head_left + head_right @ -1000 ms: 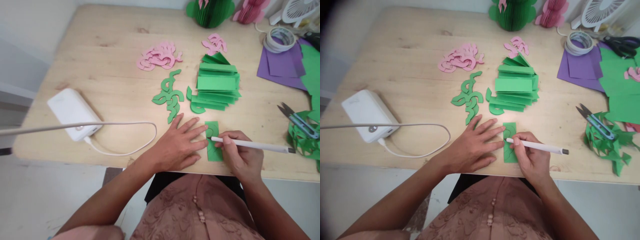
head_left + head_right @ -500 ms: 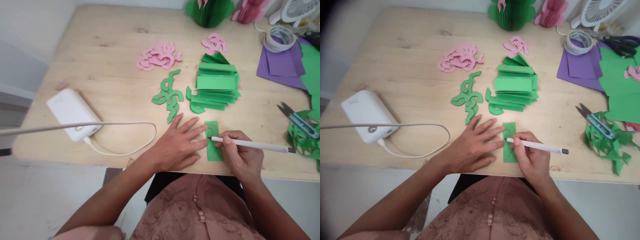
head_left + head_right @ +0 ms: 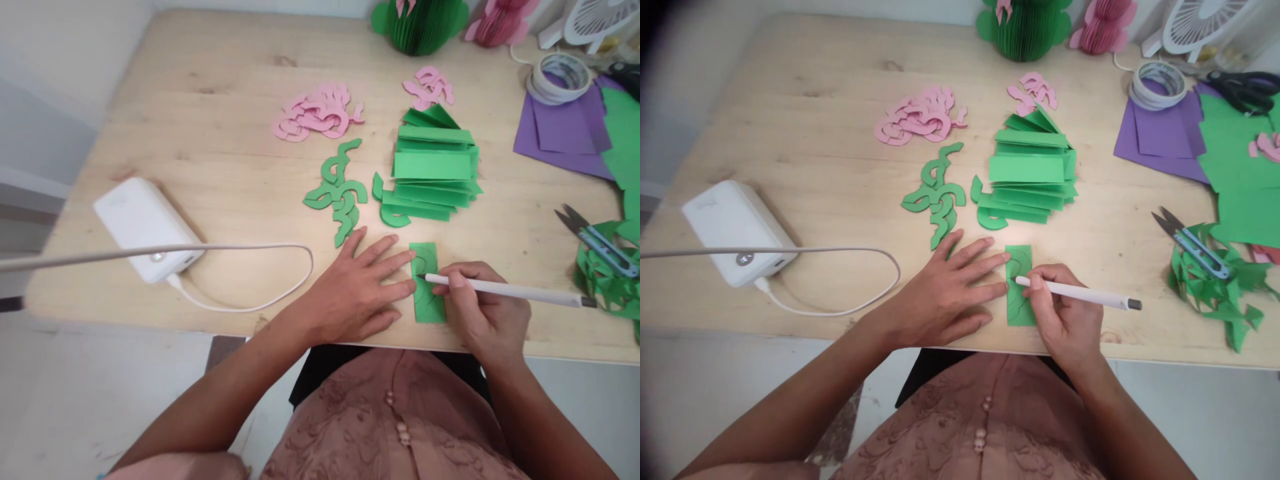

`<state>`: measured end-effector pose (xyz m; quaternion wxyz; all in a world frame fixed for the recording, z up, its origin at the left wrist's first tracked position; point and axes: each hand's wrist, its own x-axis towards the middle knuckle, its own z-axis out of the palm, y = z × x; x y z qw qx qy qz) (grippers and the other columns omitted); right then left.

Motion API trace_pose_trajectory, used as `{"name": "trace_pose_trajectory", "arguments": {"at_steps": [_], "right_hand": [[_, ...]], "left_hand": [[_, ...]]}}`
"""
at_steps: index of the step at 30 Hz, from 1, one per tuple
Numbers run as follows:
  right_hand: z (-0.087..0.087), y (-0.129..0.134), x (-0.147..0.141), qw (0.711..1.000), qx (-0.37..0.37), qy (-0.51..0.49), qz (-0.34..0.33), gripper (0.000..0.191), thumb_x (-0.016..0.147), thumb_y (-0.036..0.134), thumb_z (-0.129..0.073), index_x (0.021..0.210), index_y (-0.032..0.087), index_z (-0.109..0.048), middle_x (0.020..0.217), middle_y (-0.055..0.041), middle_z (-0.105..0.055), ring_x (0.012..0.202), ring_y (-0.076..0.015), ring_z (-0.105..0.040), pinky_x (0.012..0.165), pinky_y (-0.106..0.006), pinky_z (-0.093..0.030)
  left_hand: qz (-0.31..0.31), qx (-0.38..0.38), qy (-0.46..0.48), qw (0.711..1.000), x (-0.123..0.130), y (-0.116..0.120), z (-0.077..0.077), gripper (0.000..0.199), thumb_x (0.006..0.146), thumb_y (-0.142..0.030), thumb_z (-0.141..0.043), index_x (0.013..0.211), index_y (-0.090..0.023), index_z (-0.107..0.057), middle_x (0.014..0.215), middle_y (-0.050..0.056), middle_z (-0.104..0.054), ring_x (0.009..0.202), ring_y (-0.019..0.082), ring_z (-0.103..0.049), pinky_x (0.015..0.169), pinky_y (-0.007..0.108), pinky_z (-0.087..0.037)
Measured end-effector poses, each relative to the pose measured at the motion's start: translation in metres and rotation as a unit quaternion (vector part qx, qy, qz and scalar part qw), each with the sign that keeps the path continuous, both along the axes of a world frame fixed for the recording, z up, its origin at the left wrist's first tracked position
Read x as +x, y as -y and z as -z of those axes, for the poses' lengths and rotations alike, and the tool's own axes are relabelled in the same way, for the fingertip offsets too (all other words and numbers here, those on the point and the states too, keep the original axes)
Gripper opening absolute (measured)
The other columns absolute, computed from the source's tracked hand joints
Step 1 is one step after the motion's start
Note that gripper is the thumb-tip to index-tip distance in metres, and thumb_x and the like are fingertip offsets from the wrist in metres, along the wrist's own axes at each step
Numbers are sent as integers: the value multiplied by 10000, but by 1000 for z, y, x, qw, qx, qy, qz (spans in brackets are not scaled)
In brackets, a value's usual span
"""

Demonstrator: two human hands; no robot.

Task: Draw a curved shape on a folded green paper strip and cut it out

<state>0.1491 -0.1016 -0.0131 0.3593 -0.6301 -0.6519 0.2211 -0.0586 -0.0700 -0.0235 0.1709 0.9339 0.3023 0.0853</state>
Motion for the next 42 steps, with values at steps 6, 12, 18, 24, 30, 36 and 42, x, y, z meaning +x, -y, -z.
{"name": "trace_pose_trajectory", "arguments": {"at_steps": [6, 12, 18, 24, 30, 36, 42], "right_hand": [[1, 0, 0, 1000, 6, 5, 11, 208, 899, 316, -538, 762, 203, -648, 630, -5, -674, 550, -139, -625, 483, -236, -489], [0, 1, 0, 1000, 12, 11, 14, 194, 896, 303, -542, 763, 205, -643, 628, 1, -671, 545, -134, -620, 487, -232, -482], [1, 1, 0, 999, 12, 17, 26, 198, 893, 317, -536, 765, 209, -641, 630, -3, -668, 560, -146, -630, 501, -247, -497], [2, 1, 1, 999, 19, 17, 36, 183, 892, 305, -542, 773, 210, -643, 633, 0, -666, 560, -141, -627, 488, -238, -479], [3, 1, 2, 998, 22, 25, 44, 182, 892, 309, -544, 774, 212, -642, 649, -2, -668, 580, -146, -634, 503, -244, -478], [2, 2, 0, 998, 22, 34, 55, 191, 897, 314, -538, 772, 212, -639, 649, -1, -669, 588, -142, -632, 513, -241, -470], [1, 1, -1, 997, 35, 50, 54, 193, 903, 310, -534, 775, 213, -641, 645, 3, -672, 575, -138, -630, 505, -241, -462]], "left_hand": [[2, 0, 3, 1000, 0, 0, 1, 366, 899, -387, -528, 1241, -265, -573, 1504, 78, -385, 1423, 338, -238, 1131, 635, -103], [1, -4, -3, 1000, 0, 0, 0, 363, 900, -392, -527, 1238, -267, -572, 1513, 74, -372, 1429, 333, -228, 1133, 633, -99], [0, -1, 1, 1000, 0, 1, 0, 361, 893, -387, -538, 1229, -261, -580, 1504, 78, -385, 1423, 340, -240, 1134, 629, -98], [-1, 1, -5, 1000, 0, 0, 0, 363, 895, -394, -534, 1236, -274, -574, 1509, 66, -379, 1429, 329, -229, 1138, 623, -96], [-1, 3, 0, 1000, 0, 0, -1, 363, 891, -391, -544, 1230, -268, -581, 1502, 74, -389, 1425, 336, -235, 1136, 623, -104], [1, -3, -3, 1000, 0, 0, 0, 361, 899, -388, -527, 1236, -267, -571, 1512, 74, -374, 1431, 334, -222, 1135, 629, -92], [1, -1, -5, 1000, 0, 0, 1, 361, 904, -400, -517, 1236, -265, -565, 1515, 73, -369, 1433, 330, -218, 1138, 627, -78]]}}
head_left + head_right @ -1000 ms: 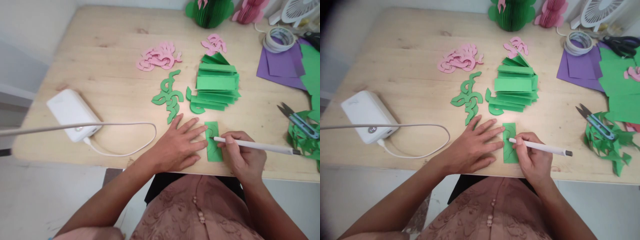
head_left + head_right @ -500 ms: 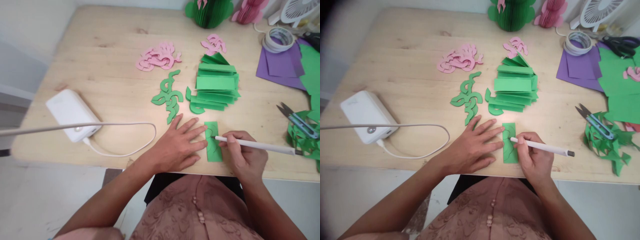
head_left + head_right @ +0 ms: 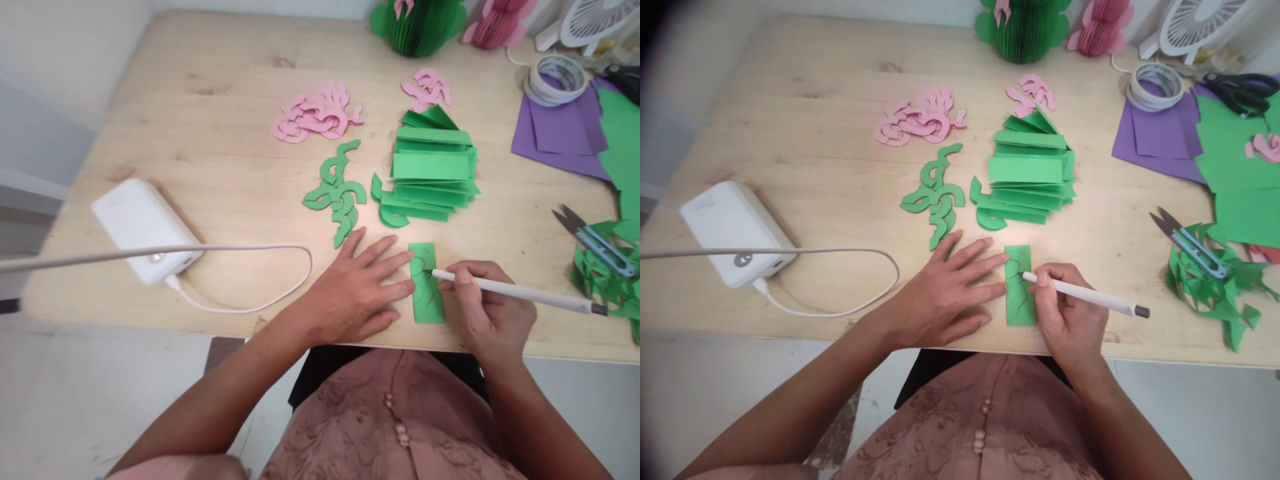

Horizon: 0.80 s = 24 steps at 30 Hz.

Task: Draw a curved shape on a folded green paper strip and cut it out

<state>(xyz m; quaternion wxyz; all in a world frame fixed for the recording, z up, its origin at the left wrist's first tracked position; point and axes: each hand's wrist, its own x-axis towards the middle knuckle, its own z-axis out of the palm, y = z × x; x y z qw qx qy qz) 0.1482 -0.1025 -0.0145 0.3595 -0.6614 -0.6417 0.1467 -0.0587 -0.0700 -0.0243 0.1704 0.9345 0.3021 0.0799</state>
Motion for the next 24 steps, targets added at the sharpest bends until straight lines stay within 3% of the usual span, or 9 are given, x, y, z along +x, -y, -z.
{"name": "trace_pose_trajectory", "arguments": {"at_steps": [5, 11, 19, 24], "right_hand": [[1, -1, 1, 1000, 20, -1, 0, 177, 904, 301, -545, 793, 209, -648, 654, 5, -674, 574, -134, -631, 509, -243, -461], [3, 0, 1, 995, 55, -80, 20, 117, 900, 259, -559, 866, 200, -655, 701, 4, -684, 633, -131, -645, 595, -251, -504], [4, 7, 6, 989, 12, -149, 4, 126, 905, 283, -570, 888, 209, -671, 718, -1, -693, 657, -141, -664, 611, -256, -535], [3, 22, 11, 991, -23, -121, -55, 183, 916, 270, -554, 1062, 221, -651, 895, -35, -720, 793, -176, -697, 696, -298, -564]], "left_hand": [[1, -1, -3, 1000, 0, 0, 0, 365, 906, -400, -510, 1242, -268, -560, 1520, 71, -361, 1434, 331, -214, 1137, 630, -80], [3, -3, -4, 1000, 0, 0, 0, 364, 902, -399, -516, 1237, -265, -566, 1520, 74, -360, 1434, 337, -212, 1134, 633, -83], [3, -3, 0, 1000, 0, 0, 0, 371, 911, -397, -501, 1251, -266, -567, 1519, 70, -365, 1433, 340, -211, 1134, 632, -86], [1, 2, 6, 1000, 0, 0, 0, 371, 913, -396, -499, 1253, -265, -572, 1509, 70, -381, 1429, 334, -222, 1135, 625, -102]]}}
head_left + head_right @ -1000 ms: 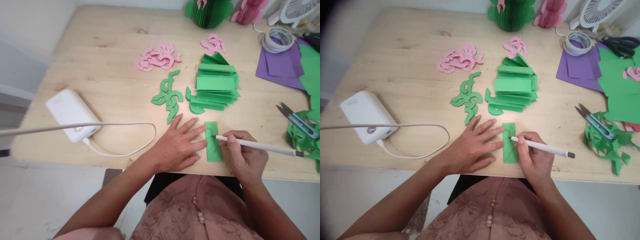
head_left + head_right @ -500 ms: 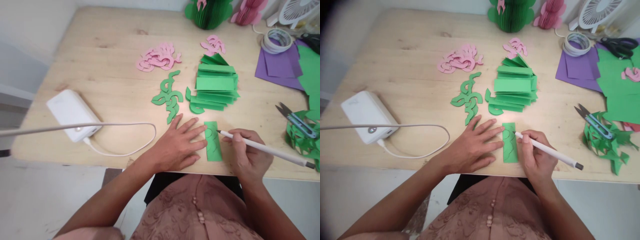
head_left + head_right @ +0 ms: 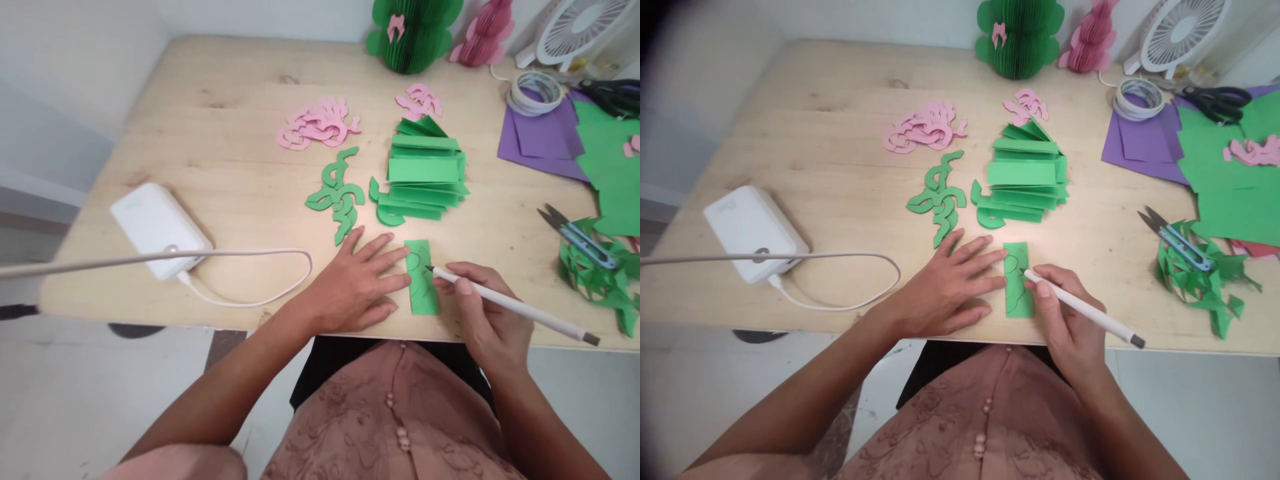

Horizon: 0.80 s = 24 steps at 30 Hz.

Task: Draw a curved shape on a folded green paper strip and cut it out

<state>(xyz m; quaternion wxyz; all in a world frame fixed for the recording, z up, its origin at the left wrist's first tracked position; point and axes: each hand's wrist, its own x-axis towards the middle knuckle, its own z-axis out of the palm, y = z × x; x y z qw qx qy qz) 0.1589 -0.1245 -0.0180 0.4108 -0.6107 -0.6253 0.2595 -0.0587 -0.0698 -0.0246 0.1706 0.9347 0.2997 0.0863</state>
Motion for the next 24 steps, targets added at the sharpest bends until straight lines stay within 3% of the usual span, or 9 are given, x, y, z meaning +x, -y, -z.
{"name": "trace_pose_trajectory", "arguments": {"at_steps": [4, 11, 24], "right_hand": [[2, 6, 0, 994, 51, 91, -36, 249, 907, 192, -548, 1143, 213, -624, 934, -44, -720, 872, -183, -682, 789, -316, -545], [9, 3, -1, 969, 164, 166, -82, 282, 878, 108, -556, 1143, 184, -618, 900, -72, -722, 859, -209, -678, 766, -341, -540], [13, 1, -1, 933, 224, 266, -92, 231, 857, 115, -594, 1077, 180, -621, 842, -63, -734, 750, -198, -667, 689, -319, -497]], "left_hand": [[-1, 0, -1, 1000, 0, 0, 0, 369, 915, -401, -494, 1251, -272, -572, 1511, 62, -378, 1429, 330, -222, 1137, 621, -101], [-1, 7, 4, 1000, 0, 1, 2, 360, 912, -396, -499, 1241, -270, -576, 1507, 66, -381, 1428, 329, -225, 1136, 620, -97], [-2, 18, 9, 1000, 1, 2, 2, 369, 907, -387, -509, 1246, -258, -578, 1494, 75, -402, 1416, 330, -248, 1134, 612, -110]]}}
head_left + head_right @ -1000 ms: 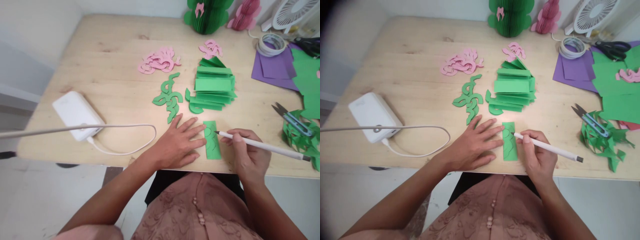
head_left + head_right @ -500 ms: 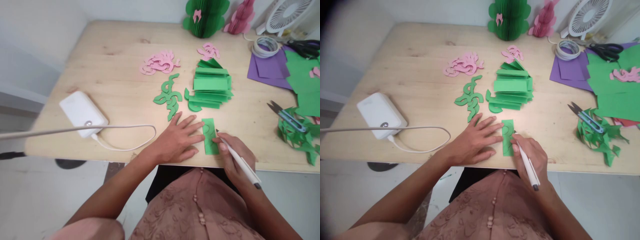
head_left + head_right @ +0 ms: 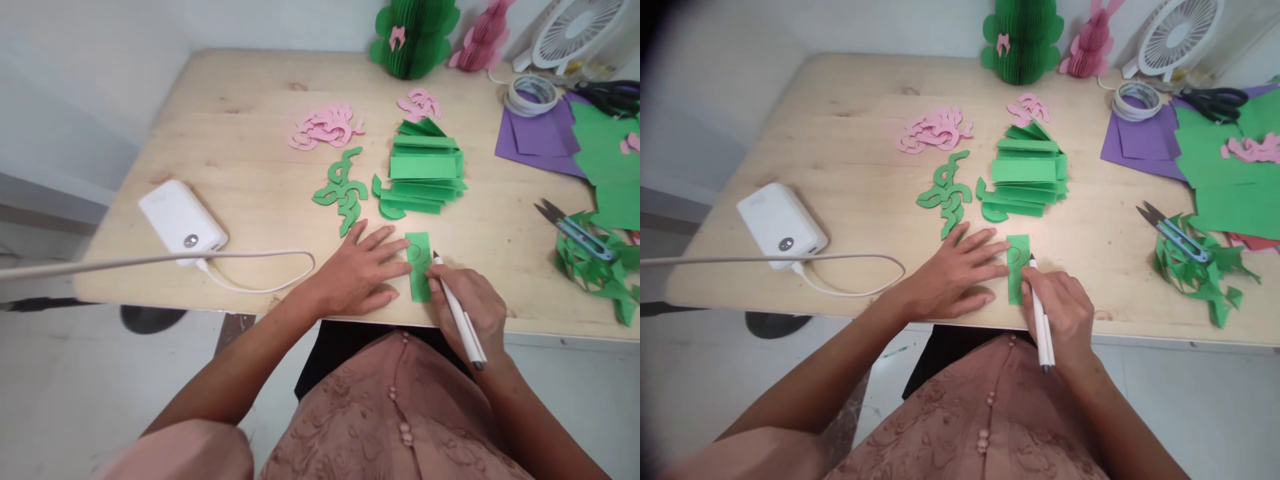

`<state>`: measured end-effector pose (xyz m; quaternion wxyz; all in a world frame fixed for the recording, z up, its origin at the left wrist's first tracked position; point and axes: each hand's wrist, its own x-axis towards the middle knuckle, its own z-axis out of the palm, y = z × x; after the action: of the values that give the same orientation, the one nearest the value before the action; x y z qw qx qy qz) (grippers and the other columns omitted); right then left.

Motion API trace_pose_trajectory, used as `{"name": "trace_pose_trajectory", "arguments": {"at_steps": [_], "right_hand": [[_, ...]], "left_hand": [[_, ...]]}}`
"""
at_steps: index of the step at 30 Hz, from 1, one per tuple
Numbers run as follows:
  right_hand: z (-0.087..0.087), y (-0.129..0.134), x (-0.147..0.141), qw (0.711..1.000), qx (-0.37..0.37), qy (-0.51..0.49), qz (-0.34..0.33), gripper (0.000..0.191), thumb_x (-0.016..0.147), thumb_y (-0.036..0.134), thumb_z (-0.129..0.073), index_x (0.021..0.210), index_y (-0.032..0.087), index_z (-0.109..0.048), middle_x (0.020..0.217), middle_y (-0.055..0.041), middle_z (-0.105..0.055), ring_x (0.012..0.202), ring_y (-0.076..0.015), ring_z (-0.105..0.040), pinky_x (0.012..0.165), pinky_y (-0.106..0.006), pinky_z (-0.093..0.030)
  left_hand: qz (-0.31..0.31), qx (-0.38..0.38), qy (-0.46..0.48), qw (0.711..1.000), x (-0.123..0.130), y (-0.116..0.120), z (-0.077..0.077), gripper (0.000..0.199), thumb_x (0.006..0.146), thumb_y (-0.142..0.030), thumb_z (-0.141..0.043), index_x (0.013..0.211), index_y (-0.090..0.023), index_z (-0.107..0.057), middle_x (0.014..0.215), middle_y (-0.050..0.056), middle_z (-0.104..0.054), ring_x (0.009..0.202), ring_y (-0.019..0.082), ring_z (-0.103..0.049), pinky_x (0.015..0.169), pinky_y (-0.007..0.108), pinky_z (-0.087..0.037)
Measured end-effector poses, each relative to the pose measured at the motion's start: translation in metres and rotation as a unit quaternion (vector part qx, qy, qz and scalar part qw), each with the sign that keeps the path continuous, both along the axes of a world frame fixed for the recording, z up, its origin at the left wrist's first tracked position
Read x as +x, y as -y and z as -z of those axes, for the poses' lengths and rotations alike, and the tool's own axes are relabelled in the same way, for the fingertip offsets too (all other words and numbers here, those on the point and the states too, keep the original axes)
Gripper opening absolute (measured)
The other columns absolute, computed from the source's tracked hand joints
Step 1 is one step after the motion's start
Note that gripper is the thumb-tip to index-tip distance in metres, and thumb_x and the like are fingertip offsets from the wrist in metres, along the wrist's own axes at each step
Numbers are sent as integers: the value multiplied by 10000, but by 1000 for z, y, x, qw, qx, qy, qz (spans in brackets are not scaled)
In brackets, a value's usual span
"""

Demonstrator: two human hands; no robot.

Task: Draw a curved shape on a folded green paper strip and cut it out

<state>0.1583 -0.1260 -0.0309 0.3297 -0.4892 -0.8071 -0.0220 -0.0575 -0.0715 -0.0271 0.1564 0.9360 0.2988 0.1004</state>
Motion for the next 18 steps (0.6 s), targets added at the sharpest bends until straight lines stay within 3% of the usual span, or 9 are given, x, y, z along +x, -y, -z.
{"name": "trace_pose_trajectory", "arguments": {"at_steps": [18], "right_hand": [[7, -2, 5, 998, 16, 62, -25, 270, 846, 139, -603, 1114, 174, -599, 837, -65, -697, 747, -208, -611, 653, -329, -439]], "left_hand": [[-7, -11, -1, 1000, 2, 0, -1, 391, 899, -392, -522, 1259, -247, -562, 1484, 67, -420, 1416, 307, -249, 1143, 582, -102]]}}
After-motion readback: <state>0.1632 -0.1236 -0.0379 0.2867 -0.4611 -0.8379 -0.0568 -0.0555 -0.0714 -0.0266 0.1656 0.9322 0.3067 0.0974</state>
